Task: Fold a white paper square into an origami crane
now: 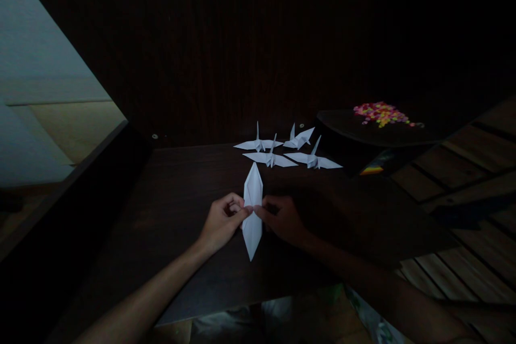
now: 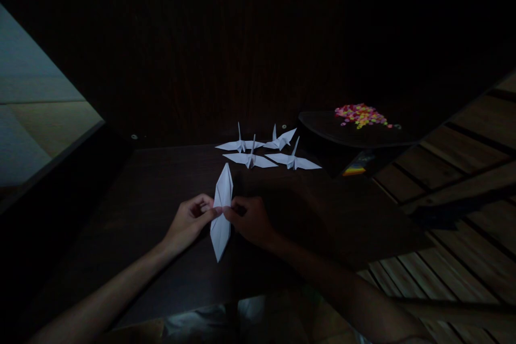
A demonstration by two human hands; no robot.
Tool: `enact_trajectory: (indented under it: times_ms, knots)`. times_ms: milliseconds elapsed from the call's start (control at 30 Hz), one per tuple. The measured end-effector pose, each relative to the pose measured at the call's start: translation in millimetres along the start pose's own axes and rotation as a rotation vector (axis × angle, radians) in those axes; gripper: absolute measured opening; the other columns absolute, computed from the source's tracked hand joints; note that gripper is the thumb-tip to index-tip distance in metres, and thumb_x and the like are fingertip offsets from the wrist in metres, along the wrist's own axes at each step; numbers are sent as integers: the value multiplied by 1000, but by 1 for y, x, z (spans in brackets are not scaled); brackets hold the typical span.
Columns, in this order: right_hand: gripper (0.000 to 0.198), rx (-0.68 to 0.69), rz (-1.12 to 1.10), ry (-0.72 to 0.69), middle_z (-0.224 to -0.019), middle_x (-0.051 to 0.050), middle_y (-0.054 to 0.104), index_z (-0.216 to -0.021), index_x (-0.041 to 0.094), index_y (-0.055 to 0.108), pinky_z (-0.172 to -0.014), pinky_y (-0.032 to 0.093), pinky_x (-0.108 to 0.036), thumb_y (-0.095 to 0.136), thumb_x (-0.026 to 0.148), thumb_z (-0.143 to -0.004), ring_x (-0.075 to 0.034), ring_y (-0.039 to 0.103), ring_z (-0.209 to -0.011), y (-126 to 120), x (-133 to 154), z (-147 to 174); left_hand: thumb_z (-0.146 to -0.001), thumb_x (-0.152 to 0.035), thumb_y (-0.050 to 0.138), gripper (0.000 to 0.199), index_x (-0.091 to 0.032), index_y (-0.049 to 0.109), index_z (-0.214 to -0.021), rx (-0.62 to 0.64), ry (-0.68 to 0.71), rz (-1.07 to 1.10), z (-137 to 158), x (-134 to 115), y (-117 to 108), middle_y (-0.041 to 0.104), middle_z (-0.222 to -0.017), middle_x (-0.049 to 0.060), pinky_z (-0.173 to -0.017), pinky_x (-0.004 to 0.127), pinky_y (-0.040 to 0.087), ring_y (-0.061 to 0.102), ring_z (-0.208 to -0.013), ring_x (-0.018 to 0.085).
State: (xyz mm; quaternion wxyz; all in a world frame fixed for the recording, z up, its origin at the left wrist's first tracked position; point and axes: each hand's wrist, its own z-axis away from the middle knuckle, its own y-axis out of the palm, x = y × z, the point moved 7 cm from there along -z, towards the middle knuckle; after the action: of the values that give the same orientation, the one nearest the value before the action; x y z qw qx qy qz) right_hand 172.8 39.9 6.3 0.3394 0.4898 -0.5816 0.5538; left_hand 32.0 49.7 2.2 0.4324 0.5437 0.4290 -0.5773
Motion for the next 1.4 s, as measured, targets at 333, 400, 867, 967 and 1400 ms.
enact_trajectory:
  times_ms: [333,400,867,967,1400]
  knots:
    - [40,82,-71,-56,-46,5,48,-58,18,52,-44,34,-19,53,45,-87,-8,44,-41,1,6,-1,-81,-30,65,17,-16,70,-73,-41,250,-270,6,-20,-7,64,-96,6,-65,22,46,61,-81,15]
    - [39,70,-30,-70,-47,4,49,-59,17,53,-45,35,-20,55,44,-87,-8,46,-42,1,6,-1,-80,-29,65,16,-16,71,-72,-88,274,-325,9,-25,-7,62,-104,7,-62,22,47,62,-83,16]
    - [41,132,-127,-72,-51,4,51,-66,17,55,-45,37,-21,56,53,-86,-9,47,-43,7,9,1,-92,-24,52,22,-18,73,-94,92,400,-449,20,-43,7,69,-87,4,-74,23,47,64,-80,15]
    - [41,125,-112,-93,-54,3,52,-67,17,54,-47,38,-21,56,53,-87,-9,47,-45,6,11,1,-92,-24,52,23,-18,74,-99,139,406,-444,22,-44,11,69,-87,4,-73,23,48,64,-79,15]
    - [40,166,-149,-107,-53,5,49,-66,18,50,-49,37,-21,50,49,-92,-8,47,-47,5,14,4,-88,-29,61,21,-16,76,-96,228,293,-285,14,-35,10,66,-82,5,-60,21,44,59,-71,13]
